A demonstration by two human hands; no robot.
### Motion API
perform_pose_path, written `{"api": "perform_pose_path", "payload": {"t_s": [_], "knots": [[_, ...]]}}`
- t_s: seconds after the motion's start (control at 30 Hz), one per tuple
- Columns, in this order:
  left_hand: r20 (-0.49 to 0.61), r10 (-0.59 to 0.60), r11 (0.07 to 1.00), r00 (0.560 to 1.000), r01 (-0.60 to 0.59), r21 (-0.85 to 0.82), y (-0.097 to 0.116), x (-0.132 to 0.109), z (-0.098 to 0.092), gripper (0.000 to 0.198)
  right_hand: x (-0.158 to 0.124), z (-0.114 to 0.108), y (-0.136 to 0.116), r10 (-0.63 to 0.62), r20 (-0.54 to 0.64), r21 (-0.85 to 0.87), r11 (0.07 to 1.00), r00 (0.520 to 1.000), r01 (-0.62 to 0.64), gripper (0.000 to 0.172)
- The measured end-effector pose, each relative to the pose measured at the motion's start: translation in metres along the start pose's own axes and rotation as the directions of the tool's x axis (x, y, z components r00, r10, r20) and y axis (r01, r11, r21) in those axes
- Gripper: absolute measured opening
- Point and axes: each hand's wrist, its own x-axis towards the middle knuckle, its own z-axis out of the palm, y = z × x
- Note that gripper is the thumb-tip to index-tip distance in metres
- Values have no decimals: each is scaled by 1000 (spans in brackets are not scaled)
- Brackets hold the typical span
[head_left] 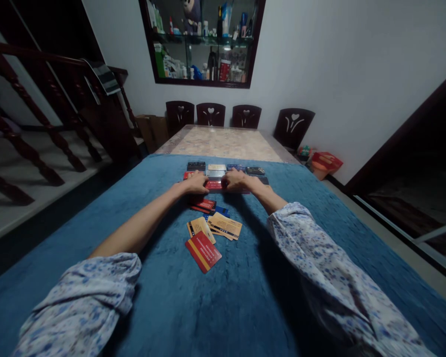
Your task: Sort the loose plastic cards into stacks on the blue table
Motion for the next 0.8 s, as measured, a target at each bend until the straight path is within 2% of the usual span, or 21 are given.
{"api": "perform_pose_path", "payload": {"t_s": [0.37,0.67,0.8], "knots": [[-4,2,1000,1000,-2,16,0,2,2,42,5,-1,0,-4,32,-19,1000,999,5,34],[-17,6,1000,1000,-5,23,-2,-1,4,48,-2,-2,-4,-9,10,-23,1000,1000,9,33],[-43,16,1000,999,-16,20,-4,-5,3,52,-2,-1,-3,-10,-12,-42,999,1000,10,38]]}}
